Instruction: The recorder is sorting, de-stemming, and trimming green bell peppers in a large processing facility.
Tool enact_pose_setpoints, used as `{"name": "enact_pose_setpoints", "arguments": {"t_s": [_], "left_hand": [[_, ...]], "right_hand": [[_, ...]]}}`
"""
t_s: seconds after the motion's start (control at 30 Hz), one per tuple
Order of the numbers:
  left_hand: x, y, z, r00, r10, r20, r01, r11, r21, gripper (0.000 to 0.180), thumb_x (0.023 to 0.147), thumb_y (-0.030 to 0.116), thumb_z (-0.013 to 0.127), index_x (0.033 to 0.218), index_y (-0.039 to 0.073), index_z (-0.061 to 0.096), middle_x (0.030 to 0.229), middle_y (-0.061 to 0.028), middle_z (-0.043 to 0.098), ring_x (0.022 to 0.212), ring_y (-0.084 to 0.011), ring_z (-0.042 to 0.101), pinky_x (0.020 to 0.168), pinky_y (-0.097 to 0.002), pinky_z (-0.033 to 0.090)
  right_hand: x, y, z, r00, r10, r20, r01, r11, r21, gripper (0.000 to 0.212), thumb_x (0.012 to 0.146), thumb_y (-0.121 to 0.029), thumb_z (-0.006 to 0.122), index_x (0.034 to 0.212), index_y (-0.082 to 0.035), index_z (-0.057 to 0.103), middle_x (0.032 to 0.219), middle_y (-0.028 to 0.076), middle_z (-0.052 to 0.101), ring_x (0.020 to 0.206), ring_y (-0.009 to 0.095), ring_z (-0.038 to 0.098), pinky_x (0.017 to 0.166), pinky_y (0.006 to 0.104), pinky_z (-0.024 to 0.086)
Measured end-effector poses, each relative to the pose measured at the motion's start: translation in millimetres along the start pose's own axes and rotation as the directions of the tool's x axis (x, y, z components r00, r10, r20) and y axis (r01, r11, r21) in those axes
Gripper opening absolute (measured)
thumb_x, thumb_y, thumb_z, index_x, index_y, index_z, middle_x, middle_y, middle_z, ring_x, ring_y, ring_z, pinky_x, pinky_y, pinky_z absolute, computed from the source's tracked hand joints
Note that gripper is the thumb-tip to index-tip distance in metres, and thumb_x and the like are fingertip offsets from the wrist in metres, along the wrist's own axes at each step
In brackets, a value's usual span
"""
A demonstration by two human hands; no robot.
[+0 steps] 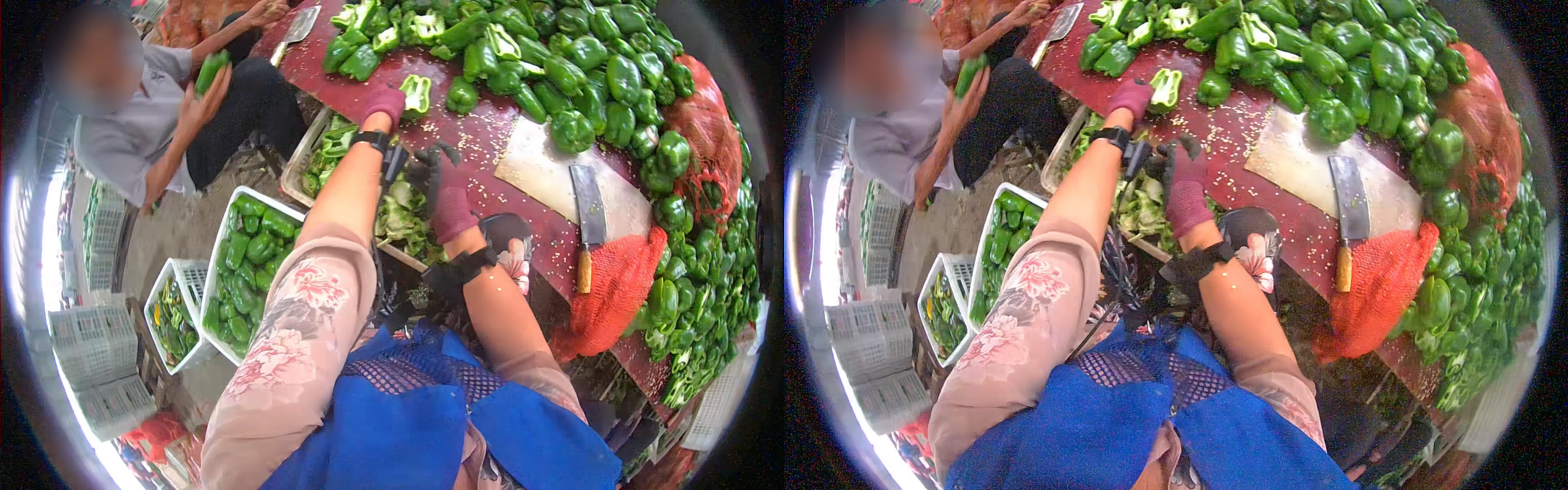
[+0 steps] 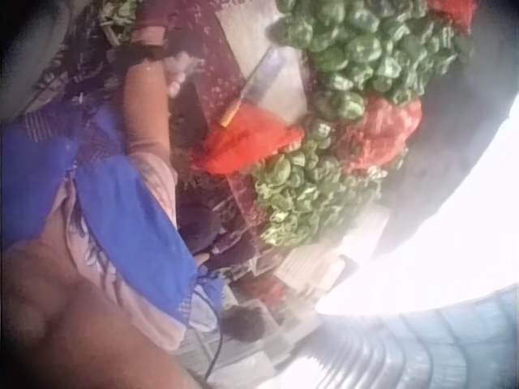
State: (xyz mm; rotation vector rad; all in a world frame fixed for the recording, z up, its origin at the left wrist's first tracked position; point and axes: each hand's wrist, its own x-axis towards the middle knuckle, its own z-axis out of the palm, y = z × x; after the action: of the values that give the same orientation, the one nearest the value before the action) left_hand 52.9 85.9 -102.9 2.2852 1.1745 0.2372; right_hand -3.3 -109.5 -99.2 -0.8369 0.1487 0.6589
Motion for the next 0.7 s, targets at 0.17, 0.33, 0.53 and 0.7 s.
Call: {"name": "enact_pose_setpoints", "arguments": {"t_s": [0.17, 0.33, 0.53, 0.7], "left_hand": [[11, -60, -4, 0.994, 0.057, 0.093, -0.032, 0.969, -0.246, 0.029, 0.074, 0.021, 0.060, 0.096, 0.004, 0.065, 0.095, -0.0152, 0.067, 0.086, -0.0314, 0.064, 0.073, -0.0390, 0.050], [-112, -14, -36, 0.948, 0.120, -0.293, -0.220, 0.916, -0.334, 0.052, 0.070, 0.013, 0.066, 0.119, 0.005, 0.050, 0.104, -0.0140, 0.064, 0.093, -0.0281, 0.063, 0.078, -0.0361, 0.049], [-194, -34, -74, 0.907, 0.385, -0.170, -0.420, 0.845, -0.329, 0.065, 0.069, 0.011, 0.070, 0.128, 0.005, 0.044, 0.127, -0.0131, 0.050, 0.115, -0.0230, 0.050, 0.095, -0.0321, 0.041], [-220, -40, -107, 0.890, 0.452, 0.052, -0.319, 0.702, -0.637, 0.050, 0.084, 0.010, 0.063, 0.130, 0.006, 0.045, 0.124, -0.0052, 0.052, 0.110, -0.0131, 0.049, 0.092, -0.0253, 0.040]], "right_hand": [[-8, 3, 9, 0.991, 0.055, 0.125, -0.067, 0.993, 0.094, 0.027, 0.087, -0.014, 0.055, 0.110, -0.003, 0.050, 0.083, 0.007, 0.059, 0.065, 0.017, 0.058, 0.058, 0.0310, 0.051], [-2, 0, 11, 0.990, 0.054, 0.127, -0.034, 0.987, -0.154, 0.036, 0.085, -0.019, 0.059, 0.115, -0.001, 0.049, 0.096, 0.012, 0.060, 0.078, 0.017, 0.057, 0.067, 0.0314, 0.047], [9, -1, 5, 0.943, -0.071, 0.324, 0.216, 0.873, -0.438, 0.057, 0.078, -0.022, 0.065, 0.124, 0.002, 0.043, 0.110, 0.016, 0.057, 0.098, 0.022, 0.055, 0.085, 0.0319, 0.045], [-29, -17, 24, 0.813, -0.040, 0.581, 0.378, 0.795, -0.474, 0.075, 0.067, -0.015, 0.072, 0.131, -0.003, 0.036, 0.122, 0.019, 0.050, 0.110, 0.030, 0.052, 0.093, 0.0368, 0.042]]}}
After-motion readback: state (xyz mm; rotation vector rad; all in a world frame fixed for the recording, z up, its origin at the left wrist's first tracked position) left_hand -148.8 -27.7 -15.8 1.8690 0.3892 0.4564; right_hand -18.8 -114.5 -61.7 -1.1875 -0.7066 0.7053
